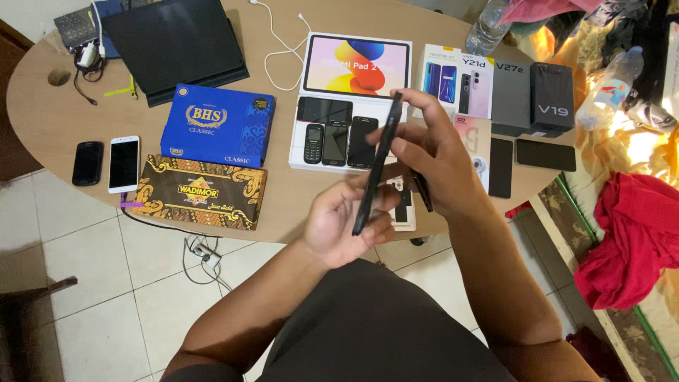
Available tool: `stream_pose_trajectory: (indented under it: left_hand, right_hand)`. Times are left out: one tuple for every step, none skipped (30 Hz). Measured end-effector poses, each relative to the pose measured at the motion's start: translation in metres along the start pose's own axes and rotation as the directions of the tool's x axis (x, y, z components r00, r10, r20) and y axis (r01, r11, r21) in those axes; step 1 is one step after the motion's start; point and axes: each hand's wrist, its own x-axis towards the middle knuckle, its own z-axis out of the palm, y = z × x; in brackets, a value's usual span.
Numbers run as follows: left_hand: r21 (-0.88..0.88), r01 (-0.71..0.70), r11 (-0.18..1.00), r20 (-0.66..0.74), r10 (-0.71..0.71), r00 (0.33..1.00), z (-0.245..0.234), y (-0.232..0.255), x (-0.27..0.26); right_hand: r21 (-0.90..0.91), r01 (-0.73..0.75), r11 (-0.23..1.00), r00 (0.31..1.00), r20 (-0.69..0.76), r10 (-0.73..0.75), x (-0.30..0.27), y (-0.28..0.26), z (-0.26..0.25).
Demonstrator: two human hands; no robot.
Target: The person disassembles several mobile phones on a table. They remove back covers, batteries, and SIM cards from each device, then place the components and phones in a row on the table.
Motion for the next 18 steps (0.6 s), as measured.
stream_pose_trajectory:
  left_hand:
    - [0.052,-0.016,0.999,-0.022,0.017,1.0,-0.004,-0.004,0.001]
    - [0.235,-0.058,0.97,-0.127,0.09,0.988,-0.007,-0.008,0.002]
    - [0.415,-0.077,0.907,-0.214,0.18,0.96,-0.008,-0.011,0.003]
    - [0.454,-0.07,0.888,-0.243,0.199,0.949,-0.008,-0.012,0.005]
    - [0.492,-0.061,0.869,-0.27,0.219,0.938,-0.008,-0.011,0.008]
    - [0.529,-0.051,0.847,-0.296,0.24,0.925,-0.007,-0.009,0.011]
    - [0.511,-0.057,0.858,-0.286,0.233,0.93,-0.005,-0.007,0.013]
    - [0.492,-0.063,0.868,-0.277,0.225,0.934,-0.002,-0.005,0.015]
    - [0.473,-0.068,0.879,-0.268,0.217,0.939,0.0,-0.004,0.017]
    - [0.472,-0.046,0.881,-0.282,0.2,0.938,0.002,-0.003,0.019]
    - [0.47,-0.023,0.882,-0.297,0.183,0.937,0.004,-0.002,0.021]
    - [0.469,-0.001,0.883,-0.311,0.166,0.936,0.008,-0.001,0.024]
    - [0.465,-0.015,0.885,-0.298,0.172,0.939,0.012,-0.001,0.024]
    - [0.463,-0.029,0.886,-0.281,0.178,0.943,0.016,-0.001,0.024]
    - [0.461,-0.043,0.886,-0.264,0.183,0.947,0.021,-0.001,0.024]
    - [0.469,-0.046,0.882,-0.241,0.178,0.954,0.027,-0.002,0.02]
    - [0.477,-0.049,0.877,-0.218,0.173,0.961,0.034,-0.005,0.014]
    - [0.485,-0.052,0.873,-0.195,0.167,0.967,0.041,-0.008,0.005]
  right_hand:
    - [0.034,-0.003,0.999,1.0,0.007,0.003,0.003,0.004,0.001]
    - [-0.046,0.023,0.999,0.999,-0.037,-0.024,0.005,0.007,0.001]
    - [-0.126,0.045,0.991,0.995,-0.078,-0.055,0.009,0.01,0.0]
    - [-0.205,0.062,0.977,0.989,-0.117,-0.087,0.011,0.012,-0.003]
    - [-0.286,0.037,0.958,0.982,-0.169,-0.088,0.012,0.013,-0.006]
    - [-0.363,0.007,0.932,0.971,-0.219,-0.092,0.013,0.013,-0.01]
    - [-0.435,-0.028,0.9,0.958,-0.269,-0.1,0.014,0.013,-0.015]
    - [-0.412,-0.011,0.911,0.961,-0.257,-0.105,0.016,0.013,-0.018]
    - [-0.388,0.006,0.922,0.963,-0.246,-0.11,0.019,0.013,-0.021]
    - [-0.363,0.022,0.931,0.965,-0.234,-0.115,0.02,0.014,-0.021]
    - [-0.317,0.025,0.948,0.967,-0.233,-0.103,0.019,0.013,-0.021]
    - [-0.27,0.028,0.962,0.968,-0.232,-0.093,0.018,0.01,-0.019]
    - [-0.223,0.031,0.974,0.97,-0.23,-0.084,0.016,0.005,-0.016]
    - [-0.15,0.059,0.987,0.977,-0.196,-0.088,0.014,-0.003,-0.012]
    - [-0.075,0.083,0.994,0.982,-0.162,-0.095,0.009,-0.013,-0.007]
    - [0.003,0.099,0.995,0.987,-0.129,-0.097,0.001,-0.023,-0.001]
    - [-0.085,0.145,0.986,0.975,-0.155,-0.157,-0.017,-0.034,0.005]
    - [-0.174,0.186,0.967,0.96,-0.176,-0.217,-0.048,-0.047,0.013]
